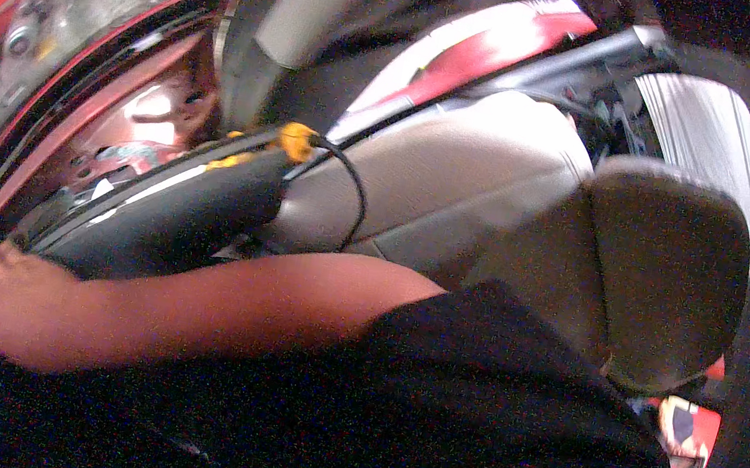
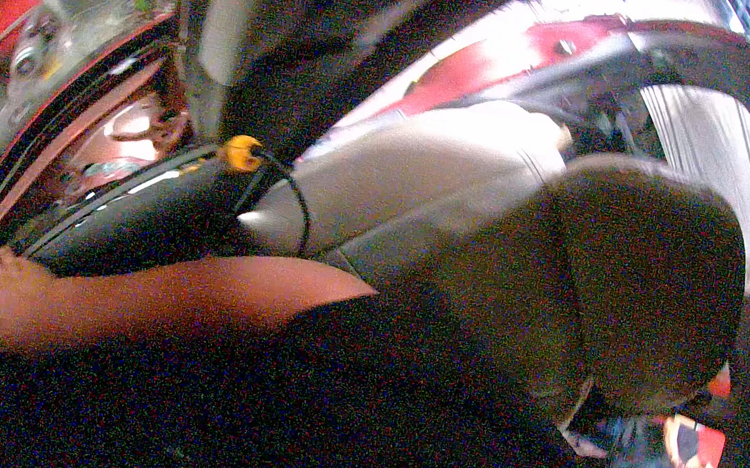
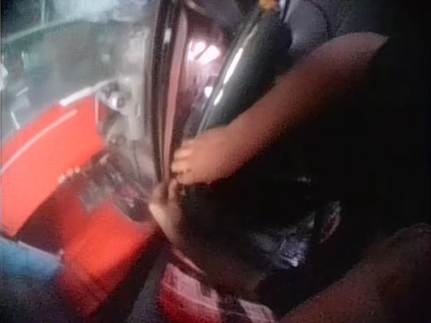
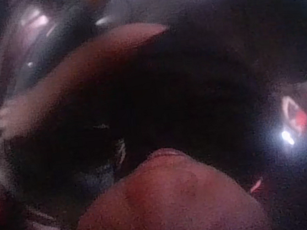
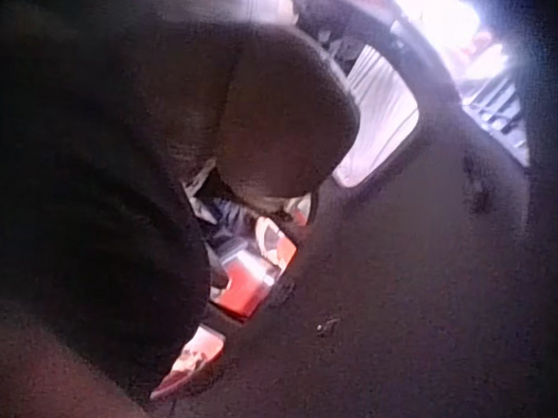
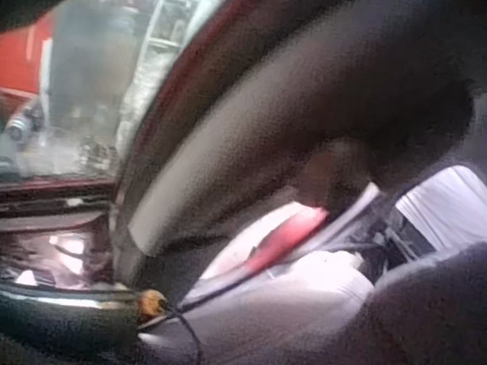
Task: The person is working on the internal mechanism of a car door lock. They are seen manipulating the lock cylinder and linkage with their hands, attempting to align or secure the components within the door frame.
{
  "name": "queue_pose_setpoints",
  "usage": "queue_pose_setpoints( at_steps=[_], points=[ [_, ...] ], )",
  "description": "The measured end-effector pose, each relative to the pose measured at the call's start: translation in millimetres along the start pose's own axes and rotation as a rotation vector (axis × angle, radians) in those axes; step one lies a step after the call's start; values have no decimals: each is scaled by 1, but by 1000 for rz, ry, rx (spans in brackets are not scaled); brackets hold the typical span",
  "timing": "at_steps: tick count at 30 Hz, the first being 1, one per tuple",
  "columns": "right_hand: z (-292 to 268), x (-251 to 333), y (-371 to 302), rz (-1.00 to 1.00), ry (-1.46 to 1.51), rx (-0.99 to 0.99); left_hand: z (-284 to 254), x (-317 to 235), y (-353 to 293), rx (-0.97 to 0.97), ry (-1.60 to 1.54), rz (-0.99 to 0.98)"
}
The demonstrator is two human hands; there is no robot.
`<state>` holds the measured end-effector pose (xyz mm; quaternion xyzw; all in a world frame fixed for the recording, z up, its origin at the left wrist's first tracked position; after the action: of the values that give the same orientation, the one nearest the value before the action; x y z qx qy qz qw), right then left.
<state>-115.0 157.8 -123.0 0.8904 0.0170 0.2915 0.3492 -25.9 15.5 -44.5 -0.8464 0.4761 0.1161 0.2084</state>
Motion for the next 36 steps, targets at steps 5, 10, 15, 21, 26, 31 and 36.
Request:
queue_pose_setpoints(
  at_steps=[5, 10, 15, 21, 26, 31, 36],
  points=[
    [-142, -22, -40, 268, 221, 795, -5, 80, -18, -102, -280, -99],
    [-362, -49, -128, 548, 65, 398, -11, 63, -37, -172, -205, -87],
    [-437, -89, -135, 721, -381, -29, 5, 56, -43, -243, -109, -85],
    [-490, -205, -84, 826, -738, -75, 22, -35, -49, -704, 357, 105],
    [-479, -276, -88, 905, -726, 35, 86, -112, -53, -750, 550, 257],
    [-475, -277, -106, 930, -701, 57, 136, -134, -29, -728, 402, 295],
    [-470, -256, -105, 904, -719, 60, 149, -145, -8, -785, 209, 233]
  ],
)
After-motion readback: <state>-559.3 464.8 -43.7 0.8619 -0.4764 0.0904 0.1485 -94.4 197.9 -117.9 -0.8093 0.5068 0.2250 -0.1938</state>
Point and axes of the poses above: each hand's wrist, its own y-axis towards the middle knuckle, its own z-axis out of the palm, x = y × z, the point moved 6 cm from there along y, towards the middle knuckle, and after that the axes turned 5 degrees about z, right-handed, at the moved point
